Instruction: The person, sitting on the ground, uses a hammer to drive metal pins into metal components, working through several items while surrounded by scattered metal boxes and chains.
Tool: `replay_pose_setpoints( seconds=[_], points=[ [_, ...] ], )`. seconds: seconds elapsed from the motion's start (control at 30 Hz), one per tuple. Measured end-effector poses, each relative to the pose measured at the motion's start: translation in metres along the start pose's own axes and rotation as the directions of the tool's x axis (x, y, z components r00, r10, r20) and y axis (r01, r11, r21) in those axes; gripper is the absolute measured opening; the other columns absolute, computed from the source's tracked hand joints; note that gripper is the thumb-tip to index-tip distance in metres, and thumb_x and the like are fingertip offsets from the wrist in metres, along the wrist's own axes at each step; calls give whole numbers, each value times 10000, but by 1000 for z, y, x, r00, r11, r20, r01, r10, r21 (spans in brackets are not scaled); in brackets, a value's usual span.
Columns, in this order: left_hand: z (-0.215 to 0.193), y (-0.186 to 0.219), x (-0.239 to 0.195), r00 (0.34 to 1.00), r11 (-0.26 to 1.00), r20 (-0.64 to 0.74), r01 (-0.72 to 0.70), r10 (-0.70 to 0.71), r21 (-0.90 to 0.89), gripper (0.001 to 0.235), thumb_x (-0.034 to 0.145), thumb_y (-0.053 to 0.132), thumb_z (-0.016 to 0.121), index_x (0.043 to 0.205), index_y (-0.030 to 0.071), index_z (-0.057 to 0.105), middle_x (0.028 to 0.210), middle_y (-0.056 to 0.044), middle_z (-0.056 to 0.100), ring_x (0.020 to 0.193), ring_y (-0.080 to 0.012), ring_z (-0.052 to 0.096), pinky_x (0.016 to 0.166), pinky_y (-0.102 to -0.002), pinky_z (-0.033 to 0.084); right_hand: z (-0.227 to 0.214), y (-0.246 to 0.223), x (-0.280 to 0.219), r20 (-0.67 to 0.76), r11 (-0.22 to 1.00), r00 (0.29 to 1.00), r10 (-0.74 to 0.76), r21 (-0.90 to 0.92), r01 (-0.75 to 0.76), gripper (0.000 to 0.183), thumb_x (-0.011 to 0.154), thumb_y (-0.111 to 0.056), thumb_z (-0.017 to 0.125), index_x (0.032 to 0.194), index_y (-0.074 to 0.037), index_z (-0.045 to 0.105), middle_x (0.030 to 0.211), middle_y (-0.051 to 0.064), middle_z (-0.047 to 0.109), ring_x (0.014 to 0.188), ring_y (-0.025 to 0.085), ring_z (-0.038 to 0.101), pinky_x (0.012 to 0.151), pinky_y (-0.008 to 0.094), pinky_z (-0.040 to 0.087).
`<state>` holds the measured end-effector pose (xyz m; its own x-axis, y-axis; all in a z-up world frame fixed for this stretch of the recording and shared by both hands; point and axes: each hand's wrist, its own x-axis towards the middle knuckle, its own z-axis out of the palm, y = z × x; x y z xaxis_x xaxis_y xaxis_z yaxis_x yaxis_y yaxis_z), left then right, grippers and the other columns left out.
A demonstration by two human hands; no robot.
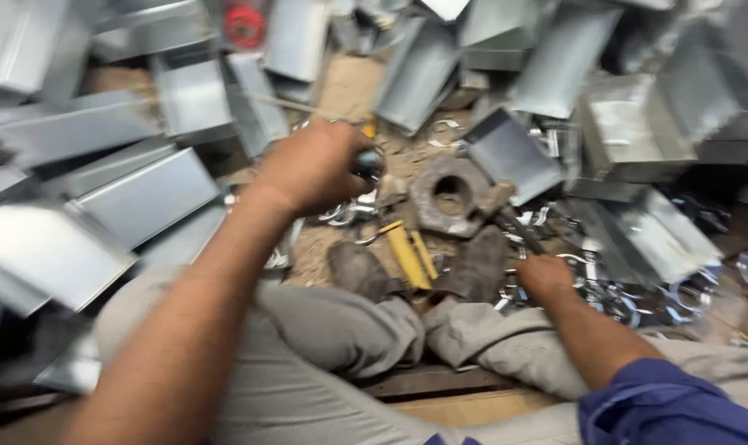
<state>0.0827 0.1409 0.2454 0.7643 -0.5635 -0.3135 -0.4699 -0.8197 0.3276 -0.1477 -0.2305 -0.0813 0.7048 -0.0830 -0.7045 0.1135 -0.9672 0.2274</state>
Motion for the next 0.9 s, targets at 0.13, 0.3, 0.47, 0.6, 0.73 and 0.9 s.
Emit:
replay_pose_setpoints(
  seconds=[0.13,0.3,0.47,0.6,0.73,0.9],
  points=[
    [-32,-79,-27,994,993,82,59,-67,102,324,751,351,855,978,128,794,970,-168,768,946,-355,724,888,-462,560,-7,3,0,-142,992,987,80,110,-64,197,921,-160,616,1018,-185,786,1060,107,772,992,290,767,826,445,624],
    [14,-160,-27,926,948,205,300,-317,110,422,708,276,879,1090,129,773,1057,-178,758,1010,-361,715,934,-435,556,-102,-13,-38,-174,975,972,159,181,-127,244,949,-300,624,1014,-143,800,1038,133,780,985,306,761,851,446,610],
    [37,-195,-18,896,920,209,378,-391,101,437,727,267,887,1119,109,773,1121,-167,758,1073,-333,718,982,-411,550,-223,-77,-55,-363,757,917,162,643,121,307,896,-419,740,1000,-130,762,898,99,771,755,236,746,733,412,592],
    [51,-202,-19,870,893,215,411,-444,184,411,777,228,862,1163,129,760,1213,-153,719,1139,-346,683,981,-448,548,-285,-167,-51,-359,395,932,57,865,309,299,898,-395,755,965,-103,754,775,51,756,595,144,710,583,355,579],
    [46,-201,-23,880,875,102,438,-464,207,373,811,180,820,1162,77,750,1234,-189,693,1136,-370,677,950,-468,551,-311,-211,-36,-408,238,912,45,891,387,272,897,-377,727,1072,-168,732,776,8,742,565,118,689,576,339,564],
    [25,-187,-22,885,881,33,459,-465,118,445,775,323,854,1150,106,748,1220,-195,680,1147,-374,648,965,-469,528,-259,-156,-14,-506,393,844,178,823,410,235,962,-319,698,1059,-112,751,772,82,753,635,143,721,631,333,564]
  ],
)
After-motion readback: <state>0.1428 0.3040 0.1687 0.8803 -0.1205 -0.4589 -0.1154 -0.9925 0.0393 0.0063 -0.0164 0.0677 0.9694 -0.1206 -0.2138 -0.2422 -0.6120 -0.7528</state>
